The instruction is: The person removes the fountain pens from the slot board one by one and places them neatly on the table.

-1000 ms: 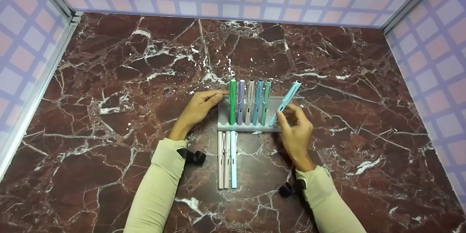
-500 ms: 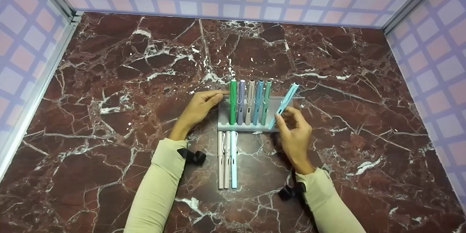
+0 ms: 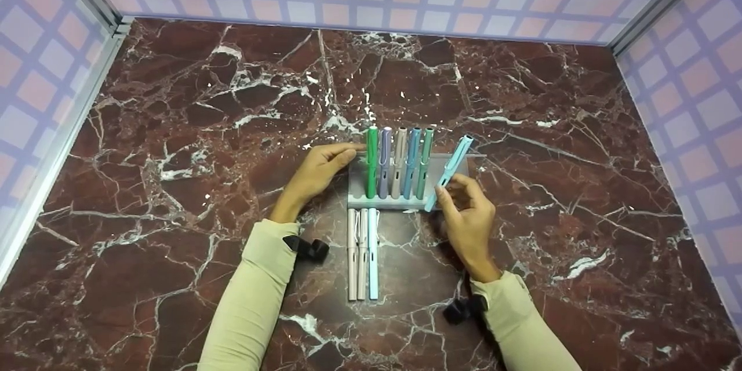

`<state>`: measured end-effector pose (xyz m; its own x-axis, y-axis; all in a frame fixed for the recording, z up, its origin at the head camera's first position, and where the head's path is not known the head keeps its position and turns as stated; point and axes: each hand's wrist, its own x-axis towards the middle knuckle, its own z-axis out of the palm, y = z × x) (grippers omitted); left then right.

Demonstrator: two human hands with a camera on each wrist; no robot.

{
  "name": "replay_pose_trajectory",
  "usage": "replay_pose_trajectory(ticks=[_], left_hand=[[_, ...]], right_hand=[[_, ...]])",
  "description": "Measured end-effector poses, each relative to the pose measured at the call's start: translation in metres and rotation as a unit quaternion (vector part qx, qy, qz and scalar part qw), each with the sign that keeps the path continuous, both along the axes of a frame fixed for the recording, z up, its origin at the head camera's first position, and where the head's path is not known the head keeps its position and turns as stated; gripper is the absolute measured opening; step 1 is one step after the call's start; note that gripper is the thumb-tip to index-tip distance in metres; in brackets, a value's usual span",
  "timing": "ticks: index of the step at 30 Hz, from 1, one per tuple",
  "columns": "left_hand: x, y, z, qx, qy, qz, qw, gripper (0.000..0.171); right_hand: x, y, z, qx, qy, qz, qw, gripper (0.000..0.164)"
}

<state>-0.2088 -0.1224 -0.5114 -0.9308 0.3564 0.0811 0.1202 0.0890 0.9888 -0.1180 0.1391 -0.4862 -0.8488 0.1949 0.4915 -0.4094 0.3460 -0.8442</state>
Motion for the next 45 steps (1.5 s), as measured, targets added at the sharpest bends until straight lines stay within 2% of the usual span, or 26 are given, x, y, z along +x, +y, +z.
replay_pose_trajectory(ticks=[6, 13, 22, 31, 38, 45], left_hand=[[0.000, 0.000, 0.000, 0.008, 0.004, -0.006, 0.9999, 0.030], [0.000, 0.001, 0.001, 0.004, 0.009, -0.003, 0.9999, 0.030], [-0.001, 0.001, 0.000, -0.003, 0.013, -0.003, 0.9999, 0.031], [0.000, 0.001, 0.000, 0.007, -0.004, -0.002, 1.0000, 0.031], [-0.002, 0.001, -0.002, 0.017, 0.012, -0.007, 0.9998, 0.030], [-0.002, 0.000, -0.001, 0.012, 0.008, -0.011, 0.9998, 0.030]], right_hand=[[-0.004, 0.006, -0.022, -0.013, -0.023, -0.001, 1.000, 0.020], [0.001, 0.006, -0.028, -0.020, -0.016, 0.022, 0.999, 0.019], [0.009, 0.003, -0.027, -0.011, -0.022, 0.034, 0.999, 0.019], [0.017, 0.001, -0.026, -0.009, -0.035, 0.047, 0.998, 0.019], [0.024, -0.003, -0.026, -0.016, -0.048, 0.065, 0.997, 0.021], [0.031, -0.006, -0.023, -0.009, -0.053, 0.083, 0.995, 0.018]])
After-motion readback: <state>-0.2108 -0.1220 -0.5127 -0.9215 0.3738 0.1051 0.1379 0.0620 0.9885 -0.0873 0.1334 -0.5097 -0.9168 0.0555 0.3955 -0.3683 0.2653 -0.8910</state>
